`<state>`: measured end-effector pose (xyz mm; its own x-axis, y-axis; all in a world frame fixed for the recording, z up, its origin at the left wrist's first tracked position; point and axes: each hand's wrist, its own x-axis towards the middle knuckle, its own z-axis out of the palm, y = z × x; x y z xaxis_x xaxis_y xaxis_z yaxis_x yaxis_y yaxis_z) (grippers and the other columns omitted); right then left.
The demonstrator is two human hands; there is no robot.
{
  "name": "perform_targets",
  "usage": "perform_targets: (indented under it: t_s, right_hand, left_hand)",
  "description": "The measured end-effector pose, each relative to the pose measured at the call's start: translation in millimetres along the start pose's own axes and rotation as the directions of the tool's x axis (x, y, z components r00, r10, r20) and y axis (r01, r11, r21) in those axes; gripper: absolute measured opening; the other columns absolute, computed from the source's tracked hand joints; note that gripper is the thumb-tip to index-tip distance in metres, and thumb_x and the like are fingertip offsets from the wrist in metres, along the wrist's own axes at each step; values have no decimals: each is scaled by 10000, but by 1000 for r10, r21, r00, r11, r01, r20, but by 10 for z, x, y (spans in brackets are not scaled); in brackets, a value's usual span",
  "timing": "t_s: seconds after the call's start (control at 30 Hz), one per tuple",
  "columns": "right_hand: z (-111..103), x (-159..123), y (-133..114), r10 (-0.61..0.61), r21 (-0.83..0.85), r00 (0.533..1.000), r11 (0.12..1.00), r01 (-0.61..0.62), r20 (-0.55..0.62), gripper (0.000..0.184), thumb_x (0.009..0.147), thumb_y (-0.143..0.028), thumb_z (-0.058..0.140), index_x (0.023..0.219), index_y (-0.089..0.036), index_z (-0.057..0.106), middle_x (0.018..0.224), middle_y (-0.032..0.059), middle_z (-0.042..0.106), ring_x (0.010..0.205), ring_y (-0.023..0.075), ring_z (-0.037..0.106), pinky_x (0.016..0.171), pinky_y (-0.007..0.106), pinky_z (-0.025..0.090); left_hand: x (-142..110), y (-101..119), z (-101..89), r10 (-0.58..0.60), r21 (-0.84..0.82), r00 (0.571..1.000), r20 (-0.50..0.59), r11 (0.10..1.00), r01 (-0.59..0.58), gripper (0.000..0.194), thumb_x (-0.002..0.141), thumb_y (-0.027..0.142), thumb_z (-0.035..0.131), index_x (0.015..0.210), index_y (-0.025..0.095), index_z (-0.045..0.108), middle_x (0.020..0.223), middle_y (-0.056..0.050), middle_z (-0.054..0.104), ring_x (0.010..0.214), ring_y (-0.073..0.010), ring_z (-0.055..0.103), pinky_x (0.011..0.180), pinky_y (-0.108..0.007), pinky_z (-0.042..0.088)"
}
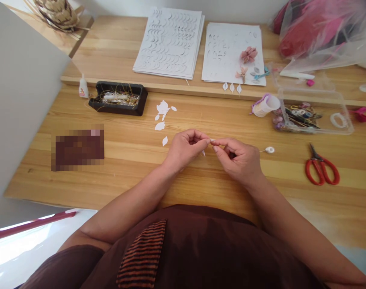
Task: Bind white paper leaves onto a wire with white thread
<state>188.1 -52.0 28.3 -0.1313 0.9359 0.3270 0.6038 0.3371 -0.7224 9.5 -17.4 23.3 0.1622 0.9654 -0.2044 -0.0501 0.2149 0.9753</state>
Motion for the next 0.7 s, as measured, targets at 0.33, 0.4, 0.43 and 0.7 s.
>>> perform_targets:
  t_s: [0.33,0.4,0.43,0.7]
  right_hand:
    - [5,1,2,38,19,999,999,-38,0,163,925,-260,662,983,-188,797,497,-72,522,429,83,397,452,245,317]
    - [6,1,4,40,16,999,999,-40,2,162,928,-266,661,980,-193,796,495,-71,521,428,84,401,452,247,318]
    - [7,-1,8,33,10,999,999,-33,5,161,927,-262,661,985,-193,795,498,-71,528,427,84,405,454,249,322]
    - [-24,-2,40,-101,-116,995,988,102,14,110,919,-208,660,946,-239,762,726,6,727,555,132,564,568,302,442]
  left_hand:
    - [-3,-16,-28,61,49,998,33,997,-63,301,761,435,849,805,166,724,713,-15,700,606,-97,552,579,-239,444]
    - [-4,-12,-27,51,44,998,37,998,-53,328,749,461,859,807,167,727,709,-18,699,603,-101,553,579,-243,448]
    - [-2,-11,-25,50,44,998,34,998,-52,323,746,457,859,801,167,726,710,-18,699,603,-101,554,581,-244,449]
    - [5,8,-25,80,195,996,-38,978,-71,154,774,308,774,744,178,696,701,-7,692,602,-103,540,576,-237,422]
